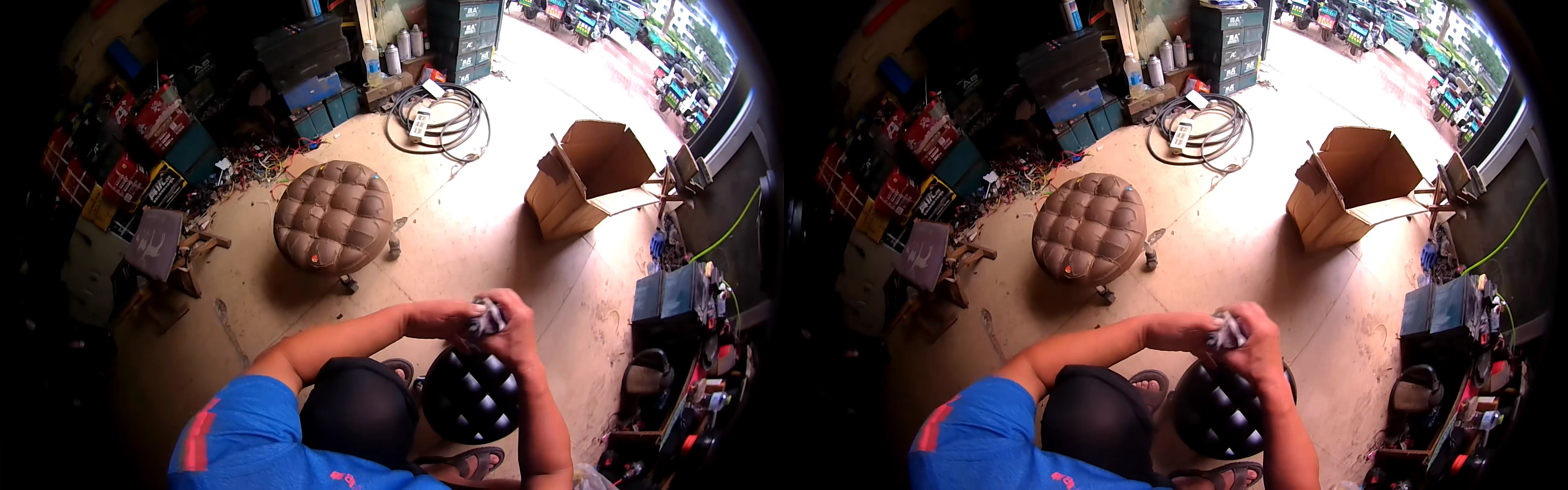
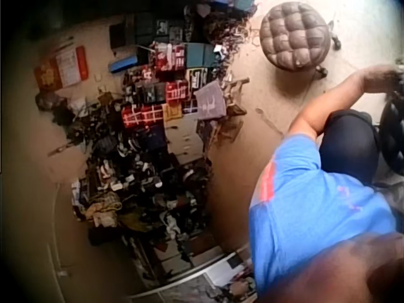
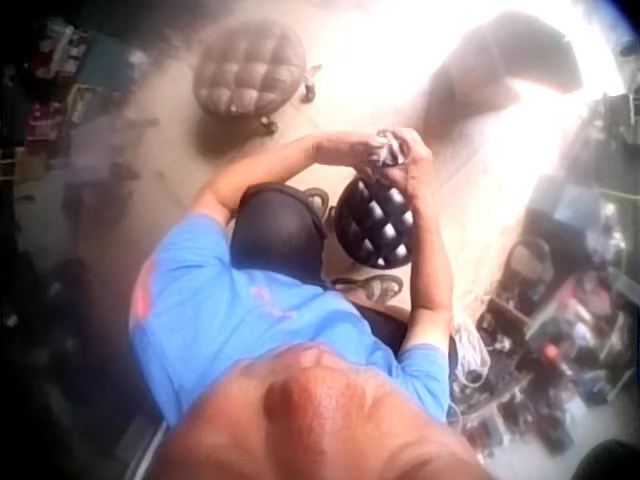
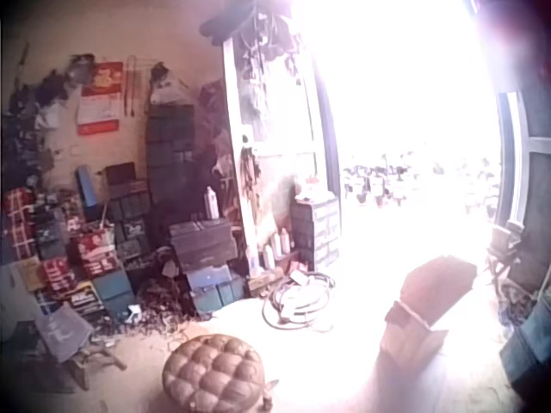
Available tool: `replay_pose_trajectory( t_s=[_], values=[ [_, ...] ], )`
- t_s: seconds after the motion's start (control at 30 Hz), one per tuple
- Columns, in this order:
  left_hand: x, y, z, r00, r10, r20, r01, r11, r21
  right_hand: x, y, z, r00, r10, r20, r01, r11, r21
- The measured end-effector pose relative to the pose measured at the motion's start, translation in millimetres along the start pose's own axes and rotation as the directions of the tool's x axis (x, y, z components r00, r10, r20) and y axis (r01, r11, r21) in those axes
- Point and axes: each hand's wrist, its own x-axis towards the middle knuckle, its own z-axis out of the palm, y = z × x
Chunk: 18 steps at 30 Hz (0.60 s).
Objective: The person removes the wheels from an office chair base, removes a cloth cover from the chair seat, and then places the seat back onto the base.
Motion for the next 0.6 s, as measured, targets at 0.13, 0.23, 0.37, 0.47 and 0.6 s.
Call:
replay_pose_trajectory(
  t_s=[0.13, 0.23, 0.37, 0.47, 0.6],
  values=[
    [-54.0, -49.7, -13.2, 0.968, -0.118, -0.219, -0.017, 0.846, -0.534, -1.9, 49.9, -19.6, 0.908, 0.316, -0.274, -0.193, 0.897, 0.397],
    [-123.2, -114.0, -29.3, 0.586, -0.321, -0.744, -0.114, 0.877, -0.467, -9.6, 63.5, -52.3, 0.866, 0.351, -0.356, -0.210, 0.902, 0.378],
    [-179.5, -162.2, -73.1, 0.007, -0.142, -0.990, -0.300, 0.944, -0.137, -21.7, 73.2, -67.5, 0.866, 0.385, -0.319, -0.259, 0.891, 0.372],
    [-191.7, -174.0, -122.9, -0.044, -0.163, -0.986, -0.739, 0.669, -0.078, -15.0, 68.4, -55.3, 0.905, 0.334, -0.263, -0.255, 0.921, 0.294],
    [-177.7, -163.4, -150.4, -0.068, -0.131, -0.989, -0.831, 0.556, -0.017, -15.5, 57.4, -75.0, 0.909, 0.373, -0.186, -0.315, 0.907, 0.280]
  ],
)
